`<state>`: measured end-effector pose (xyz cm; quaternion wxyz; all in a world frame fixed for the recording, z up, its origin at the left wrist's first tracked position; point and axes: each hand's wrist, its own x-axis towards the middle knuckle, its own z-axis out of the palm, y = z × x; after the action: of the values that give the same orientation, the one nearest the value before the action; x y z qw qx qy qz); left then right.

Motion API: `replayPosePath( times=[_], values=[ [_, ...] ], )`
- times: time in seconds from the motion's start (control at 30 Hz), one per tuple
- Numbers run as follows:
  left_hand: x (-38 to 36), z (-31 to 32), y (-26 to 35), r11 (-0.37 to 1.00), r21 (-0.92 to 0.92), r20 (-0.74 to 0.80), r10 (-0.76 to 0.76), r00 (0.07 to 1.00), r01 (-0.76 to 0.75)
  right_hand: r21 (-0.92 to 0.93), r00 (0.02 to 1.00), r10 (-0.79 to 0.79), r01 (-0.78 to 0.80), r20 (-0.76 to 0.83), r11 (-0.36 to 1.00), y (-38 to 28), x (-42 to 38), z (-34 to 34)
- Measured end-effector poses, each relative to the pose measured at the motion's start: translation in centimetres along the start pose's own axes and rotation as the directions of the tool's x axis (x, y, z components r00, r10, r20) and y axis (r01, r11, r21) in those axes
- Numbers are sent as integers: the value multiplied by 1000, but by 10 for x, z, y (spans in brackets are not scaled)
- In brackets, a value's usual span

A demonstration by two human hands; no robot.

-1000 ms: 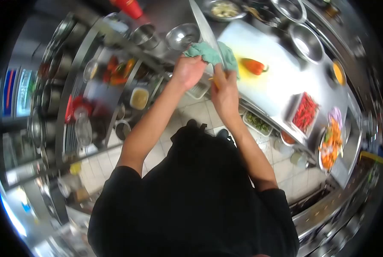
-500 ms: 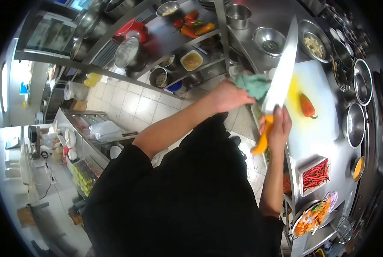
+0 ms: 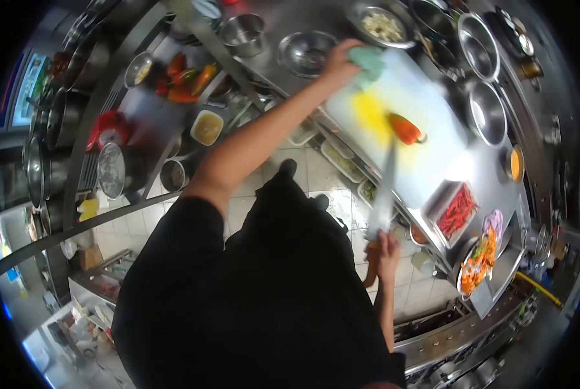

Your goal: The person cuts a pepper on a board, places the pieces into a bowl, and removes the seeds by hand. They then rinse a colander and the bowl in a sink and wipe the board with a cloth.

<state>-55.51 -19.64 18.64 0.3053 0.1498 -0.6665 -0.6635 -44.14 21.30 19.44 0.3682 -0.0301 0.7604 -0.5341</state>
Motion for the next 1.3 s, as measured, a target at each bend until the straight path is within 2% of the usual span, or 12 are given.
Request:
replayPosePath(
  times=[0.03, 0.07, 0.1, 0.27, 0.4, 0.5, 0.63, 0.73, 0.8, 0.93, 1.07, 1.3],
  values=[
    [24, 4, -14, 936, 326, 19, 137, 990, -136, -406, 885, -451, 372, -116, 835, 42, 10, -16],
    [38, 6, -29, 940, 339, 25, -48, 999, 37, -204, 954, -249, 213, -168, 955, 13, -1, -4],
    [38, 0, -33, 647, 713, 35, 349, 936, -268, 15, 977, -34, 38, -212, 999, -21, -11, 10],
    [-55, -77, 25, 799, 484, 87, 362, 928, -357, 81, 972, -107, 126, -209, 989, -35, -17, 45],
    [-121, -252, 11, 712, 689, -413, 230, 881, 137, 234, 984, -66, 103, -164, 967, -44, -8, 77],
    [-109, -350, -24, 365, 896, -285, 30, 958, 254, 274, 975, -5, 67, -223, 959, -41, 7, 73],
    [-103, -288, 0, 558, 821, -242, 152, 958, 119, 86, 870, -90, 150, -485, 985, -82, 16, 52],
    [-115, -177, 19, 708, 645, 294, 117, 949, -287, -42, 746, -156, 169, -647, 985, -75, 23, 46],
    [-100, -89, 23, 886, 412, 448, 7, 894, -214, -162, 736, -39, -97, -676, 982, -62, 35, 34],
    [-69, 67, -1, 752, 389, 657, 178, 733, -532, -238, 830, 61, -228, -554, 944, -50, 36, 7],
    [-58, 136, -49, 705, 445, 739, 60, 671, -553, -540, 846, -227, -83, -483, 837, -52, 30, 0],
    [-81, 170, -40, 618, 632, 621, -43, 782, -467, -746, 944, -212, -50, -252, 664, -67, 47, -23]
  ],
)
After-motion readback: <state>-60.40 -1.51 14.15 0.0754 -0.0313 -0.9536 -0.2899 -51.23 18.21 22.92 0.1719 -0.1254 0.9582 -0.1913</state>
